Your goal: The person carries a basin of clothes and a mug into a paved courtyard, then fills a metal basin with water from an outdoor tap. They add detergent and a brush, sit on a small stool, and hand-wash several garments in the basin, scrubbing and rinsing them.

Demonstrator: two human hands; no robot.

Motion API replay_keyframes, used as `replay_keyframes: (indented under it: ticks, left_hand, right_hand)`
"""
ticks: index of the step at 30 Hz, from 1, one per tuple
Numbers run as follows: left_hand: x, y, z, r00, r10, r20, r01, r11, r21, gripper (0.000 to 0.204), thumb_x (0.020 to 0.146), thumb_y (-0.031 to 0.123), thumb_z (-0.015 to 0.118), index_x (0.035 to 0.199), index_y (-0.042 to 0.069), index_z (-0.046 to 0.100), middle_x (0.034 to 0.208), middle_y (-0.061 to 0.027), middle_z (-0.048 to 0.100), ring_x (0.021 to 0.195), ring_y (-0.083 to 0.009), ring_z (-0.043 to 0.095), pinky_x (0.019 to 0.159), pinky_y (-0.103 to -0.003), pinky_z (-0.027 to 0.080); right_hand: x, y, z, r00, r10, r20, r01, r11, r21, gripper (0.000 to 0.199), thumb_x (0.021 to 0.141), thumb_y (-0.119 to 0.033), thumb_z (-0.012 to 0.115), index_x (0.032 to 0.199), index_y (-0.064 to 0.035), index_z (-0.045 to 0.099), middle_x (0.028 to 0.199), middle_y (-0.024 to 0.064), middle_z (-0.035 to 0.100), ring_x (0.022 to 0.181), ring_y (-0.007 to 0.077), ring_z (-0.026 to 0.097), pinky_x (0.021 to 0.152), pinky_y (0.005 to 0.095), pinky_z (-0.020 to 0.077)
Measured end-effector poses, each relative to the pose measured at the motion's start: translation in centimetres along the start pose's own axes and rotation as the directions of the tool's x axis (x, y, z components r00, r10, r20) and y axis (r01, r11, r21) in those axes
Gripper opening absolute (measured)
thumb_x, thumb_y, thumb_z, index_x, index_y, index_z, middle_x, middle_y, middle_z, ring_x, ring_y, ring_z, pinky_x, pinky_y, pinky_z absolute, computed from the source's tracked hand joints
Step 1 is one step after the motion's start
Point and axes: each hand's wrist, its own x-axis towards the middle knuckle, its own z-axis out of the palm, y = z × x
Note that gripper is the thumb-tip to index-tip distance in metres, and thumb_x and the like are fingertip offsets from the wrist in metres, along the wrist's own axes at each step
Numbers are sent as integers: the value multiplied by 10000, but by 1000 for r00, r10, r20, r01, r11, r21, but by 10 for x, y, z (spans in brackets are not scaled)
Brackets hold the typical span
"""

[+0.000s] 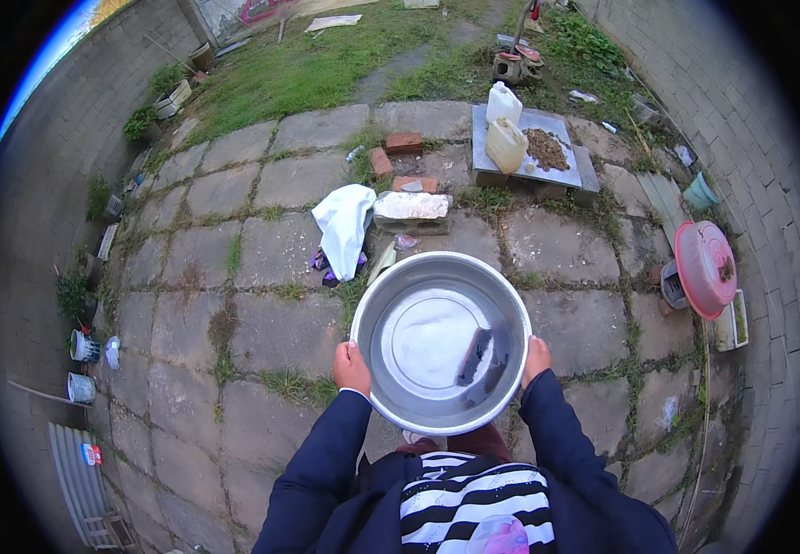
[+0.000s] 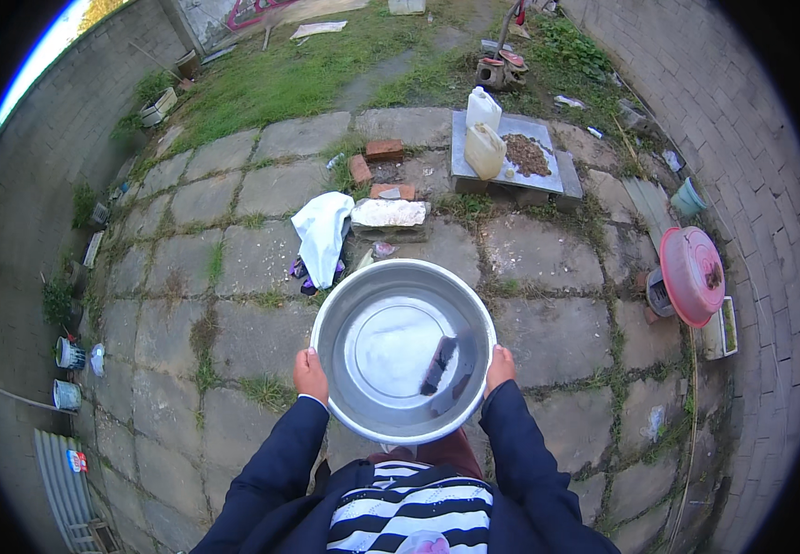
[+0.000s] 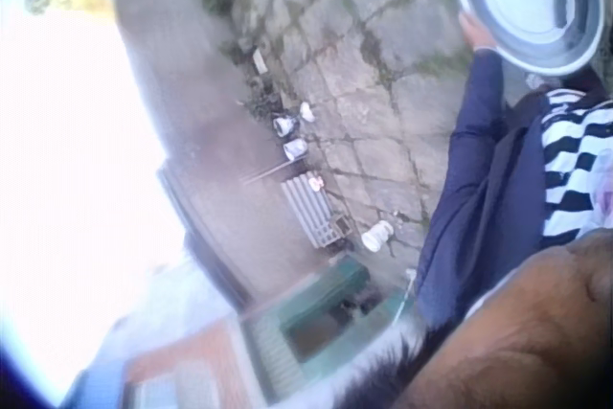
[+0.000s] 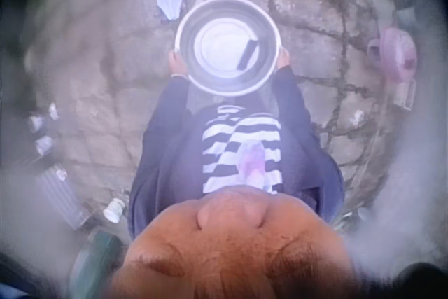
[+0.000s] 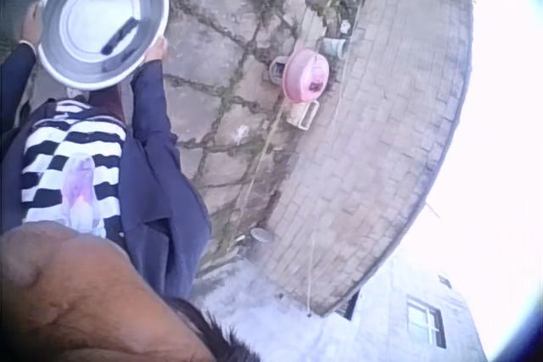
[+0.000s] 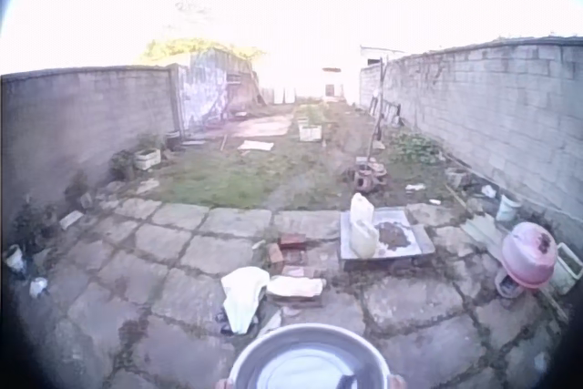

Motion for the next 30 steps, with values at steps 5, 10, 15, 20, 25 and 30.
replay_keyframes:
  ticks: [5,10,15,20,25,30]
  left_hand:
    - [111,-18,74,998,-15,60,10,997,80,272,963,241,435,866,12,544,757,-159,579,693,-305,559,663,-402,437]
    - [191,-31,122,984,-133,120,109,975,192,283,959,253,412,911,13,555,820,-196,603,775,-367,585,709,-447,443]
    - [266,-33,168,928,-217,303,119,943,311,282,949,261,410,955,28,569,877,-222,628,838,-403,601,731,-463,455]
    - [358,-58,223,880,-273,389,163,942,294,217,919,220,472,931,21,557,850,-226,628,804,-403,605,721,-468,460]
    - [419,-87,258,803,-411,431,234,883,407,164,878,151,547,965,12,560,829,-197,640,786,-369,621,713,-440,470]
    - [458,-136,302,740,-514,434,391,853,344,187,872,108,570,1013,-13,549,784,-161,645,681,-280,628,631,-382,480]
  right_hand:
    - [148,-17,71,1000,-1,-25,-1,997,-75,383,980,-307,405,1051,30,573,925,123,631,831,192,583,779,335,453]
    - [227,-36,144,991,-29,-127,-15,943,-332,438,973,-346,390,1055,36,586,989,189,639,934,288,597,841,368,439]
    - [327,-25,177,982,-36,-183,-53,887,-458,533,968,-416,330,1093,32,590,1069,241,619,1035,387,564,898,420,415]
    - [404,-4,224,966,-10,-259,-146,805,-575,554,978,-416,292,1092,34,594,1111,254,597,1073,377,546,916,416,399]
    - [450,-11,298,956,80,-283,-193,897,-397,507,989,-374,334,1117,55,574,1098,182,621,1014,276,576,898,356,411]
    - [523,7,350,973,34,-229,-139,877,-461,425,983,-327,403,1073,40,595,1005,130,637,926,201,579,848,321,424]
